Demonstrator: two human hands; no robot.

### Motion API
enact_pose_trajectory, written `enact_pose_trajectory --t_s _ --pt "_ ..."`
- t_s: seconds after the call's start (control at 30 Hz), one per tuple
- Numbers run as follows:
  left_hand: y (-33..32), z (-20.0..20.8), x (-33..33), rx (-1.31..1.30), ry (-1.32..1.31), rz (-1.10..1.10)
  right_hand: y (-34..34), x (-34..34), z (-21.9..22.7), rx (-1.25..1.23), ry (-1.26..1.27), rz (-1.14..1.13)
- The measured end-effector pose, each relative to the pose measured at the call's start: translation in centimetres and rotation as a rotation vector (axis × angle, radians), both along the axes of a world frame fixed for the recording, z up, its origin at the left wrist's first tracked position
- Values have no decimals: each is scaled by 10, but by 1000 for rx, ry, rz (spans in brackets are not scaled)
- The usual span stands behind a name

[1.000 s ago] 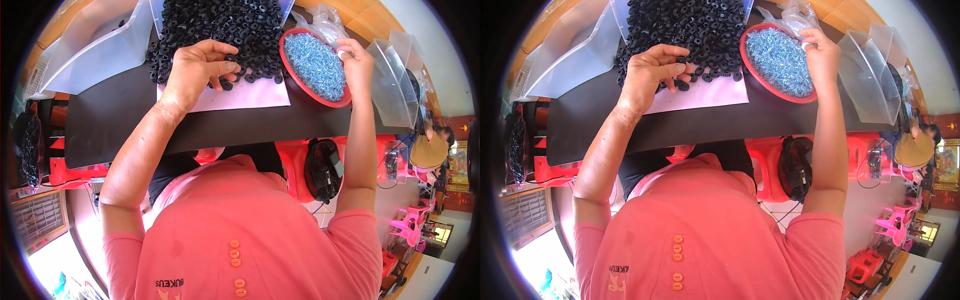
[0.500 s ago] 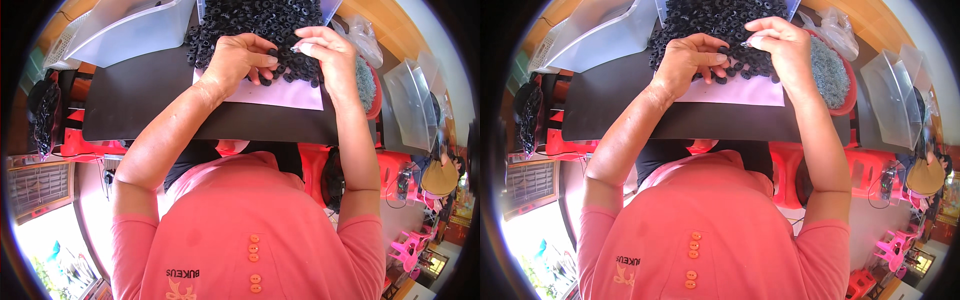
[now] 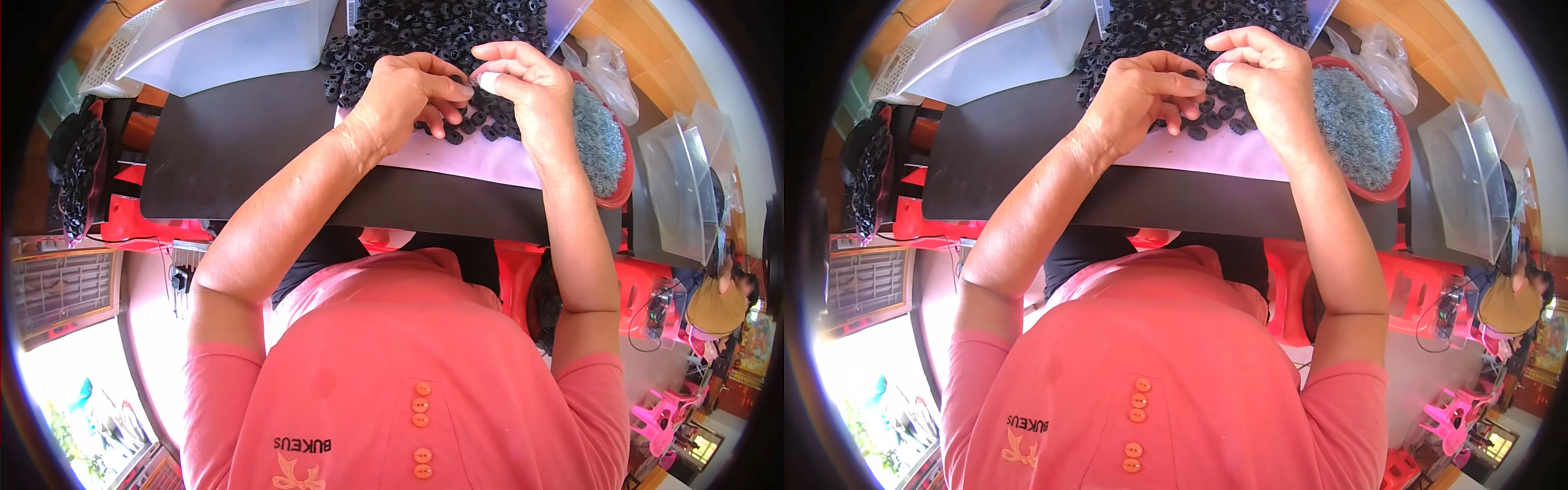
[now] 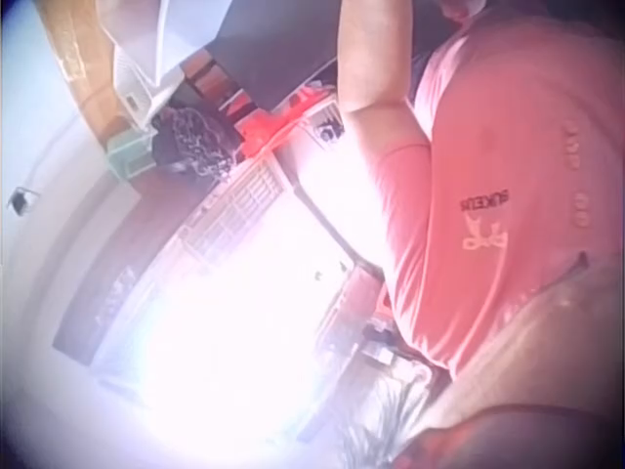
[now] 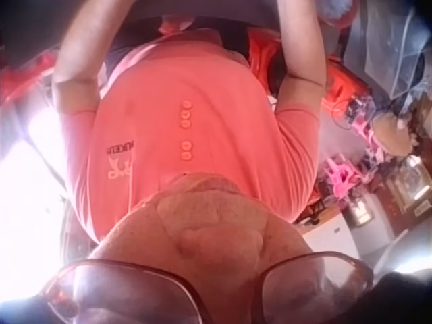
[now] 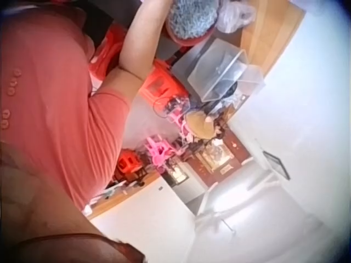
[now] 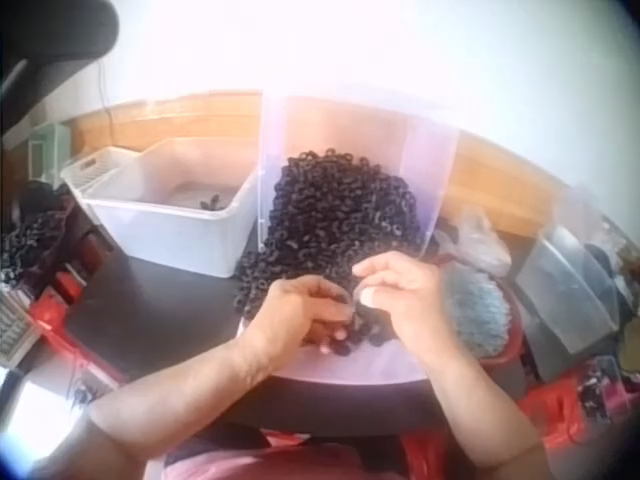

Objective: The recorder is manually inserting small blue beads into black rubber or plastic rings at a workstation.

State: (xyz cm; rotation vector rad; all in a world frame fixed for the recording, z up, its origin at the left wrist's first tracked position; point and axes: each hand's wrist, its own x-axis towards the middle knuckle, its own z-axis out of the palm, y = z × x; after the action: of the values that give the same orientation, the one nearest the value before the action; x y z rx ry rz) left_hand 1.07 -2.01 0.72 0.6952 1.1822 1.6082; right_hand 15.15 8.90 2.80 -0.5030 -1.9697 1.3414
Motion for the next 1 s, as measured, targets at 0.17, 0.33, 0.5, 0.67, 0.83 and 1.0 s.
enact_pose_trajectory --t_s 0.17,0.33,0.5,0.67,0.83,1.0 --pt "-1 2 1 -79 127 -31 -3 -2 -5 24 3 -19" --pt "-3 5 2 -149 123 38 0 2 -9 47 -27 -36" --pt "-5 6 -2 -127 198 58 -4 16 -6 175 -259 7" --pt "-2 3 -1 -68 170 3 0 24 -24 592 -295 -4" --pt "-3 0 -2 -27 74 -91 -5 16 -2 288 -83 -53" --pt "-3 2 -5 -20 -4 -103 -3 3 -5 51 -42 65"
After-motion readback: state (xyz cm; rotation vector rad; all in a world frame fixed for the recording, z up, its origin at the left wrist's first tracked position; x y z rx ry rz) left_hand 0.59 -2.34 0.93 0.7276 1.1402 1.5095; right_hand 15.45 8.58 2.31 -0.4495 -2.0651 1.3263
